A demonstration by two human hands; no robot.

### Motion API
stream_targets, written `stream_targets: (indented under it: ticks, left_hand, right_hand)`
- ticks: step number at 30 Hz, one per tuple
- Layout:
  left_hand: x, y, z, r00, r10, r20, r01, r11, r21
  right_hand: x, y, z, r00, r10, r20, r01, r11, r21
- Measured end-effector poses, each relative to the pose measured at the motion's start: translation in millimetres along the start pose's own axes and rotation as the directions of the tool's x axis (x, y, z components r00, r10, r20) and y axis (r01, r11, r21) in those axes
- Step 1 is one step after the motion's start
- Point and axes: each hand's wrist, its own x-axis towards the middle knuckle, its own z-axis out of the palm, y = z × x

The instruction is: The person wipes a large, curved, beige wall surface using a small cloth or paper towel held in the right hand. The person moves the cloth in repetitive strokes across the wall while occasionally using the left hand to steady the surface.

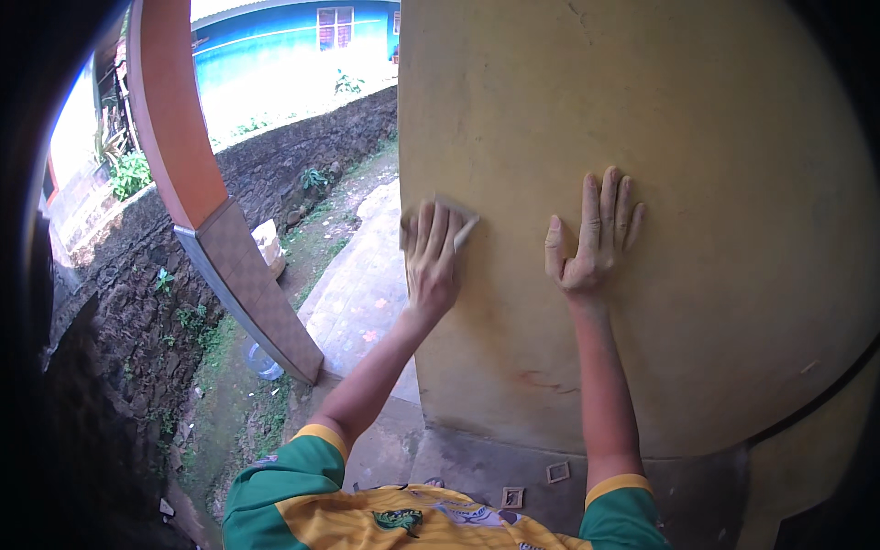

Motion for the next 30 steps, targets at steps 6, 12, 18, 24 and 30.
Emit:
stream_targets:
  ticks: [6, 12, 18, 24, 30]
  left_hand:
    - [178.2, 14.2, -24.5, 0.976, 0.145, -0.163, -0.133, 0.988, 0.083]
    - [21.5, 6.3, -1.2, 1.000, -0.004, -0.007, 0.004, 0.999, 0.041]
    - [161.4, 21.2, -21.5, 0.982, 0.055, -0.178, -0.034, 0.992, 0.119]
    - [208.0, 21.3, -24.8, 0.950, 0.098, -0.297, -0.077, 0.994, 0.081]
    - [104.1, 29.2, -16.4, 0.991, -0.011, -0.133, 0.014, 1.000, 0.024]
  right_hand:
    - [-0.7, 1.2, -5.4, 1.000, 0.025, -0.008, -0.024, 0.999, 0.039]
    - [5.1, -6.0, -7.9, 0.999, 0.036, 0.036, -0.036, 0.999, 0.011]
    - [-0.4, 5.0, -17.0, 0.994, 0.004, 0.105, -0.005, 1.000, 0.015]
    - [1.2, 2.3, -13.1, 0.999, 0.015, 0.035, -0.015, 1.000, -0.006]
    - [1.5, -0.4, -12.3, 0.998, 0.009, 0.063, -0.010, 1.000, 0.018]
